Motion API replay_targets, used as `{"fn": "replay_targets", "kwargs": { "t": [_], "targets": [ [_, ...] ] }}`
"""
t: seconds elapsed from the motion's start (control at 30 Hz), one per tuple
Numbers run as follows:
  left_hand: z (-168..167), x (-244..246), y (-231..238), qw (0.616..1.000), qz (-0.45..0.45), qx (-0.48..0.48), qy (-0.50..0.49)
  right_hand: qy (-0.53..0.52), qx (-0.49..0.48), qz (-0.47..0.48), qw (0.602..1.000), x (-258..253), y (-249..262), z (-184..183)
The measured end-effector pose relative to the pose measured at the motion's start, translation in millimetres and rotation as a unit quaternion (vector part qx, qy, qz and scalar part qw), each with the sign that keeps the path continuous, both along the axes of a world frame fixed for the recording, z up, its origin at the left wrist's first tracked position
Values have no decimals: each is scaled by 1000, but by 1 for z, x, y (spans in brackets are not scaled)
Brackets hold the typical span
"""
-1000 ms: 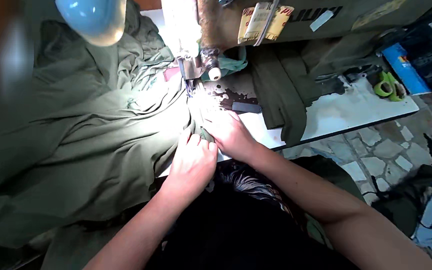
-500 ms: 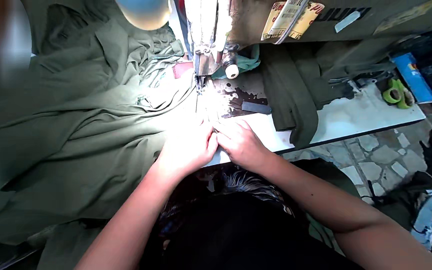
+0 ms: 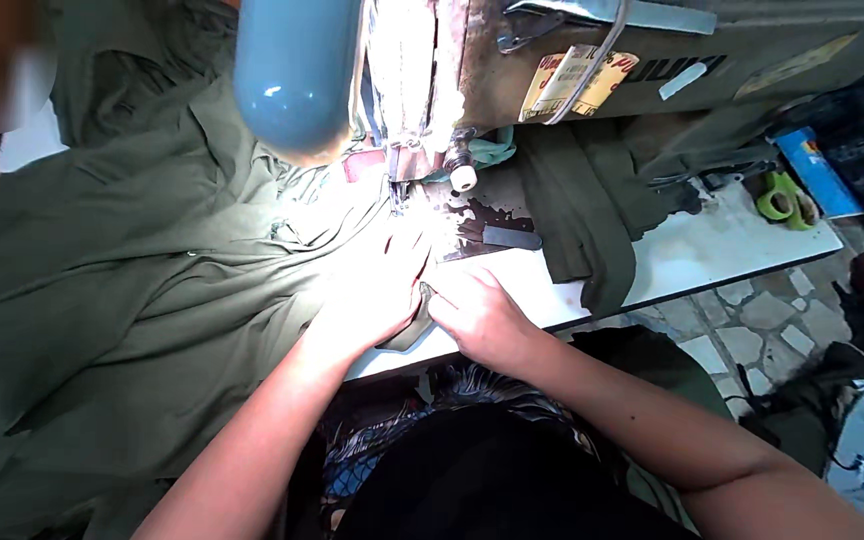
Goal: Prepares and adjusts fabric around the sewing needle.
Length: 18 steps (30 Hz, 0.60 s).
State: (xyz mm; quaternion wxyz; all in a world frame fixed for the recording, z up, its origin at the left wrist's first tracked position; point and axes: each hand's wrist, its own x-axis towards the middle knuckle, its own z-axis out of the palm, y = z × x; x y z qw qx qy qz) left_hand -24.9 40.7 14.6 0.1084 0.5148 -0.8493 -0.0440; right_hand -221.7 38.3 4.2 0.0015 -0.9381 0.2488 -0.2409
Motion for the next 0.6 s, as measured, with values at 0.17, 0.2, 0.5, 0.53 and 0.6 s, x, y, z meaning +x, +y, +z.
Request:
{"fn": "replay_targets", "kwargs": {
  "t": [0.17,0.2,0.5,0.53,0.6],
  "targets": [
    [-1,1,5,1000,14,3,-18,5,-1,-8,1000,-1,0,1],
    [-1,0,5,1000,17,6,-24,5,-3,-11,1000,-2,0,0],
    [-14,6,3,993,-38,-82,76,10,-10,-27,1000,1,3,-1],
    [-14,6,2,993,-39,-78,79,13,-11,-29,999,1,4,-1],
    [-15,7,-1,992,-44,-88,81,9,-10,-31,999,2,3,-1]
  ]
}}
